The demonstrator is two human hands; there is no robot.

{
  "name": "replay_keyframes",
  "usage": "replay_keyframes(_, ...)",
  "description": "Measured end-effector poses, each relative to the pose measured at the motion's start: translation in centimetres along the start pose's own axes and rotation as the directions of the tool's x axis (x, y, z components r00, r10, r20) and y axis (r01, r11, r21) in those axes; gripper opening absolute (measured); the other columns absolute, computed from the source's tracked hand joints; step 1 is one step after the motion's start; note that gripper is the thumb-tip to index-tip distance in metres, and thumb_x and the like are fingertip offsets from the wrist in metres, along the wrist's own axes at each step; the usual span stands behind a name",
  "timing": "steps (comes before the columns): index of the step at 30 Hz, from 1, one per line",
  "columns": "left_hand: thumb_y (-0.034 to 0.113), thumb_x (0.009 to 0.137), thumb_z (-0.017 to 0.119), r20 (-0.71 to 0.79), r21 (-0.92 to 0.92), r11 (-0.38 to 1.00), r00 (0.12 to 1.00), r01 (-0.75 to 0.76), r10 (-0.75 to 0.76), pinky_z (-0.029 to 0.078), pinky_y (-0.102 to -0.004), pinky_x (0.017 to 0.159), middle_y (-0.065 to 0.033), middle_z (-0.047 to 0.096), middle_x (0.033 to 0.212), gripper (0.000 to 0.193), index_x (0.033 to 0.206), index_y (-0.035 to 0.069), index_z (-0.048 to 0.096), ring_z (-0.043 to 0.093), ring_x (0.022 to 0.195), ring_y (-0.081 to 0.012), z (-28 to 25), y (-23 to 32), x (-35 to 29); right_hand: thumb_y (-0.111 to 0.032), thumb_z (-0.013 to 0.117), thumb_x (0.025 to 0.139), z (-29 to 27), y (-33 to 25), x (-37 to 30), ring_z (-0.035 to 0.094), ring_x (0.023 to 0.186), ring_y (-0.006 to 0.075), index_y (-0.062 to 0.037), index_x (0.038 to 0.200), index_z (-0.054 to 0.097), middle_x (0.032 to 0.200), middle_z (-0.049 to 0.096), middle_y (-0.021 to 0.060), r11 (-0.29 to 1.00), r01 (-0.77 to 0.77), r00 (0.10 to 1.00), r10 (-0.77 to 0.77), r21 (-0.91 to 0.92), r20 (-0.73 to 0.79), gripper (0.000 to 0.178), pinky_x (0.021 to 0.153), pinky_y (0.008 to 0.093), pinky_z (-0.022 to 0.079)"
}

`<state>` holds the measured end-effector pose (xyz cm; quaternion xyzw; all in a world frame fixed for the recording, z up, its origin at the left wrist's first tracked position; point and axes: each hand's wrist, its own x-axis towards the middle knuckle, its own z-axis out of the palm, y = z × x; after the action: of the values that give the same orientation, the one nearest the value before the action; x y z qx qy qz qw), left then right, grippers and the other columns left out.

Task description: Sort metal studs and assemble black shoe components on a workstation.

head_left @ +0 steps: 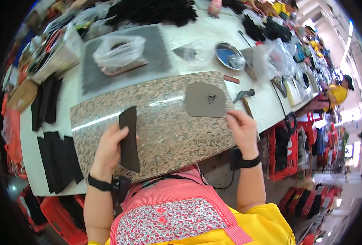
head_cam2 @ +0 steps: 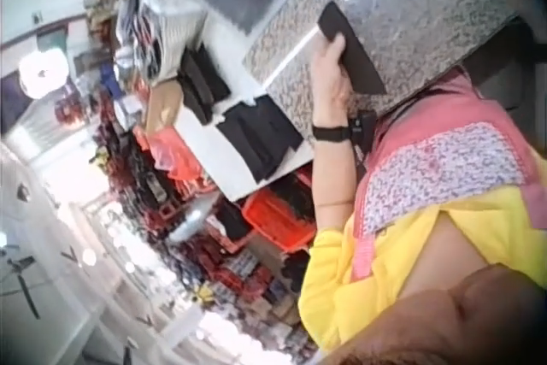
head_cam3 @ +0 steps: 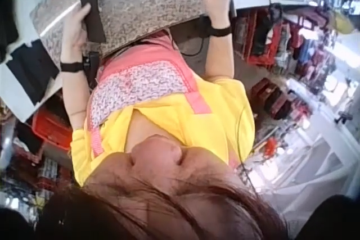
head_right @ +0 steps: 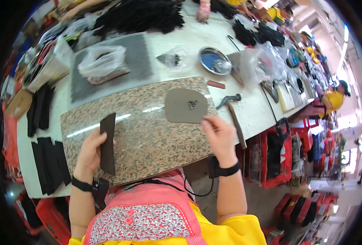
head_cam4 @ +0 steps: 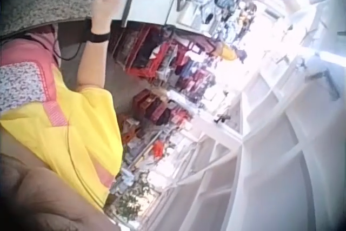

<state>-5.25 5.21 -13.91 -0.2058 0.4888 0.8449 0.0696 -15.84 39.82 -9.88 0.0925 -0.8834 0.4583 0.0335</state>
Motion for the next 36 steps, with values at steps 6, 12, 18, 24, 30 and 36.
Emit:
replay_keyframes(6, 0.009, 0.088, 0.057, -0.070, 0.045, 0.996, 0.995, 0.075, -0.072, 0.053, -0.0330, 0.079, -0.0080, 0.060, 0.106, 0.042, 0.127, 0.000, 0.045, 0.063, 0.090, -0.0192, 0.5, -2.5, -1.2, -0.003, 0.065, 0.078, 3.4, 2.7, 0.1, 0.063, 0.084, 0.0257, -0.0028, 0.099, 0.065, 0.092, 0.065, 0.0112, 0.939, 0.309, 0.946, -0.286, -0.152, 0.155, 0.021, 0.074, 0.0340, 0.050)
replay_keyframes(12, 0.009, 0.089, 0.056, -0.144, 0.059, 0.998, 0.990, 0.010, -0.001, 0.053, -0.0301, 0.077, -0.0080, 0.062, 0.105, 0.040, 0.126, 0.000, 0.046, 0.063, 0.089, -0.0178, 0.0, -3.7, -1.6, -0.009, 0.061, 0.081, 4.8, 2.2, 0.5, 0.060, 0.096, 0.0303, -0.0036, 0.099, 0.065, 0.100, 0.063, 0.0130, 0.725, 0.669, 0.723, -0.582, -0.166, 0.373, 0.019, 0.082, 0.0377, 0.048)
replay_keyframes(18, 0.007, 0.089, 0.056, -0.144, 0.107, 0.994, 0.989, -0.017, 0.032, 0.050, -0.0229, 0.070, -0.0035, 0.063, 0.097, 0.035, 0.123, 0.001, 0.049, 0.062, 0.082, -0.0102, -1.2, -4.2, -1.9, -0.018, 0.064, 0.081, -1.5, 1.3, -1.9, 0.061, 0.077, 0.0296, -0.0043, 0.091, 0.066, 0.079, 0.063, 0.0115, 0.893, 0.381, 0.741, -0.138, -0.242, 0.657, 0.017, 0.069, 0.0385, 0.048)
replay_keyframes(24, 0.007, 0.088, 0.058, -0.107, 0.114, 0.993, 0.993, -0.041, 0.054, 0.039, -0.0142, 0.054, 0.0001, 0.063, 0.094, 0.034, 0.121, 0.003, 0.051, 0.058, 0.074, -0.0027, -1.9, -4.6, -1.7, -0.022, 0.061, 0.085, 0.5, 2.6, -2.2, 0.058, 0.105, 0.0318, -0.0041, 0.114, 0.060, 0.118, 0.059, 0.0168, 0.788, 0.547, 0.800, -0.393, -0.283, 0.453, 0.034, 0.086, 0.0397, 0.047)
replay_keyframes(30, 0.009, 0.087, 0.059, -0.113, 0.139, 0.989, 0.992, -0.040, 0.056, 0.036, -0.0133, 0.051, 0.0008, 0.063, 0.094, 0.035, 0.121, 0.002, 0.051, 0.057, 0.072, -0.0017, -1.9, -4.3, -1.7, -0.021, 0.058, 0.087, -1.4, -0.3, -0.7, 0.056, 0.108, 0.0319, -0.0030, 0.122, 0.054, 0.121, 0.057, 0.0159, 0.910, 0.272, 0.628, 0.078, -0.313, 0.774, 0.039, 0.090, 0.0390, 0.046)
replay_keyframes(36, 0.007, 0.088, 0.059, -0.092, 0.114, 0.993, 0.995, -0.016, 0.027, 0.038, -0.0145, 0.052, 0.0001, 0.064, 0.095, 0.036, 0.122, 0.002, 0.050, 0.058, 0.072, -0.0023, -1.3, -4.3, -1.3, -0.021, 0.060, 0.087, 3.4, 1.0, 0.9, 0.059, 0.104, 0.0300, -0.0048, 0.116, 0.059, 0.119, 0.059, 0.0158, 0.719, 0.669, 0.676, -0.481, -0.190, 0.559, 0.033, 0.087, 0.0368, 0.048)
